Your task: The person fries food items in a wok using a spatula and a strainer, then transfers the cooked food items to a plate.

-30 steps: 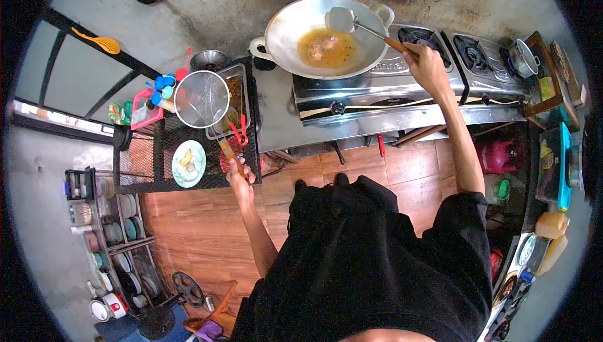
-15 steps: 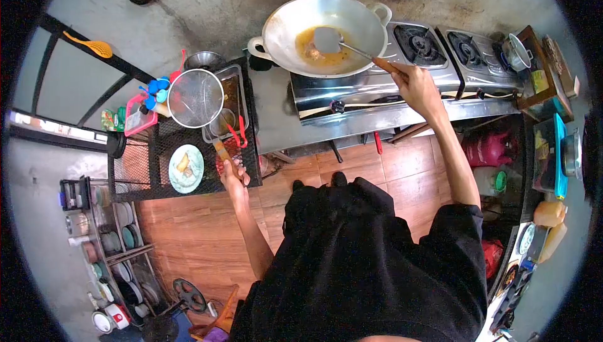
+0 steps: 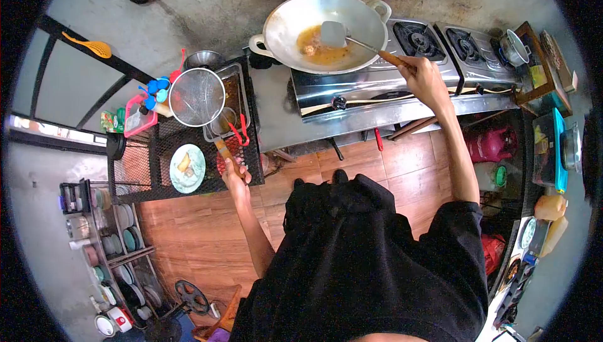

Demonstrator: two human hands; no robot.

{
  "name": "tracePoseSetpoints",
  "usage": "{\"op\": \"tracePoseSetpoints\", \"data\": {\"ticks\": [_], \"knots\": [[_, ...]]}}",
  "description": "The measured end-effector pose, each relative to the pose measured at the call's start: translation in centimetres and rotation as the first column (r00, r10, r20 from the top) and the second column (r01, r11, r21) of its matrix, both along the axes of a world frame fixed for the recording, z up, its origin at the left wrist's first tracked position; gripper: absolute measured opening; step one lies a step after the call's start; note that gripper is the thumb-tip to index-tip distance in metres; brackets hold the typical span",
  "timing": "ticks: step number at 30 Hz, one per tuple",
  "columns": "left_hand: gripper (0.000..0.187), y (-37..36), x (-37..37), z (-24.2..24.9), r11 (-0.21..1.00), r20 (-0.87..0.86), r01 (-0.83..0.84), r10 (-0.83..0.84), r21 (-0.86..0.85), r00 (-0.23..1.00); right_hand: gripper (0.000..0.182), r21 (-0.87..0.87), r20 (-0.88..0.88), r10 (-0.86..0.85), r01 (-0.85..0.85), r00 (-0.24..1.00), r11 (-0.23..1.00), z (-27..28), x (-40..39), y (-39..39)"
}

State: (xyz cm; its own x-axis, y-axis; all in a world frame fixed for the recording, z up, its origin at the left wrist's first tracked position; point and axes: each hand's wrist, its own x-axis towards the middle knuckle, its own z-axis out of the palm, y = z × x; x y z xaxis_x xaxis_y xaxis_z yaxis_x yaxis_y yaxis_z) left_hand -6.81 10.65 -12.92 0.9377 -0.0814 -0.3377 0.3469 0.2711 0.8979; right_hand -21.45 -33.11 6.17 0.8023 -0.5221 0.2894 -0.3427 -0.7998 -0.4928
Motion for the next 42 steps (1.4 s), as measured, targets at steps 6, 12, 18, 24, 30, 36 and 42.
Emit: {"op": "tracePoseSetpoints", "data": {"ticks": [6,12,18,24,30,36,42], "knots": [[0.040,0.0,-0.1,-0.1,1.000,0.022,0.002,-0.002,0.004,1.000,0.026,0.094,-0.114,0.017,-0.007,0.993,0.996,-0.9,1.7,0.3],[0.040,0.3,-0.3,0.0,1.000,-0.021,-0.001,0.000,-0.013,1.000,0.027,0.210,0.098,0.000,-0.021,0.995,0.977,-2.4,3.8,-2.4],[0.045,0.5,-0.8,0.0,0.998,0.046,-0.047,0.046,0.035,0.998,0.026,0.007,0.010,-0.073,0.072,0.997,0.997,-0.3,4.3,-5.4],[0.043,0.4,-1.8,1.5,0.995,0.053,-0.067,0.063,0.078,0.997,0.025,-0.179,-0.126,-0.102,0.079,0.987,0.981,-1.8,4.8,-6.2],[0.041,-0.4,-2.0,3.2,0.989,0.041,-0.045,0.040,0.141,0.998,0.027,0.097,-0.235,0.085,-0.064,0.968,0.993,-3.9,5.7,-5.8],[0.043,-1.6,-1.7,3.6,0.990,0.039,-0.036,0.031,0.133,0.999,0.027,0.241,-0.159,0.155,-0.114,0.975,0.964,-2.8,5.5,-3.5],[0.039,-1.9,-1.5,4.1,0.993,0.037,0.012,-0.017,0.121,0.999,0.026,0.220,-0.090,0.181,-0.158,0.979,0.963,-2.4,4.5,-2.0]]}}
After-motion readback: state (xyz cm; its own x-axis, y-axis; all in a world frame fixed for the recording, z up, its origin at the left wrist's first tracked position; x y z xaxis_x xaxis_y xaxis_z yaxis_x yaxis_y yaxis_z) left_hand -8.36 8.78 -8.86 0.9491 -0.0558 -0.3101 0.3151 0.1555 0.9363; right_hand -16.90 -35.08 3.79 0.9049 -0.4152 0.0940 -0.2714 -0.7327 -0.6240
